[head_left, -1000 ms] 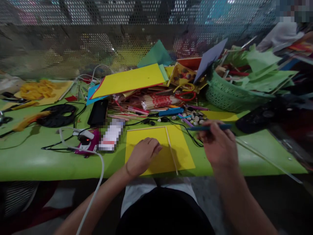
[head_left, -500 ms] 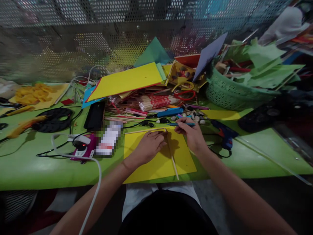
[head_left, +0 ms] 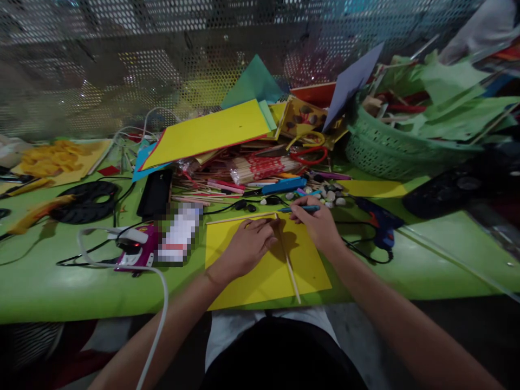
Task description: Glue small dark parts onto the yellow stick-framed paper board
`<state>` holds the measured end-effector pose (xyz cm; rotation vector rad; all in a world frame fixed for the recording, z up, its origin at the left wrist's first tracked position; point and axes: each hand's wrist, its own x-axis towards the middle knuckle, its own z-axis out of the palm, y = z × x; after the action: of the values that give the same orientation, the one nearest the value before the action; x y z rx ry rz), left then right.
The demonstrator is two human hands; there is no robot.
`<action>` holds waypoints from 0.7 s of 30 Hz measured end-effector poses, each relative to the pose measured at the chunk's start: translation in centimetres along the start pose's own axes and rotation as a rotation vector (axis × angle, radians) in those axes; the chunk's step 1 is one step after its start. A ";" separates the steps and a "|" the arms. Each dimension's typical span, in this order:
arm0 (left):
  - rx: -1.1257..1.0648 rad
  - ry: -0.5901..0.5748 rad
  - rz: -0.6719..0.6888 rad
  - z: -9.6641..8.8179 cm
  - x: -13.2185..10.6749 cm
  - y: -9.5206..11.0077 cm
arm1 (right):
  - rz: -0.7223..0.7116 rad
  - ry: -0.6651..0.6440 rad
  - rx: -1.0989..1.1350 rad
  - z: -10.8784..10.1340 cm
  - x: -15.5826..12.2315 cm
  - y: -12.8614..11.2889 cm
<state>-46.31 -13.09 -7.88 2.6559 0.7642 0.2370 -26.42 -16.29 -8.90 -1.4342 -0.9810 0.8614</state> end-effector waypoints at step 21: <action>-0.030 0.018 0.002 0.3 0.0 -0.2 | -0.037 -0.038 -0.073 -0.1 0.1 0.8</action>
<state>-46.35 -13.06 -8.18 2.6299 0.7584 0.2706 -26.16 -16.26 -9.64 -1.4618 -1.0744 0.8358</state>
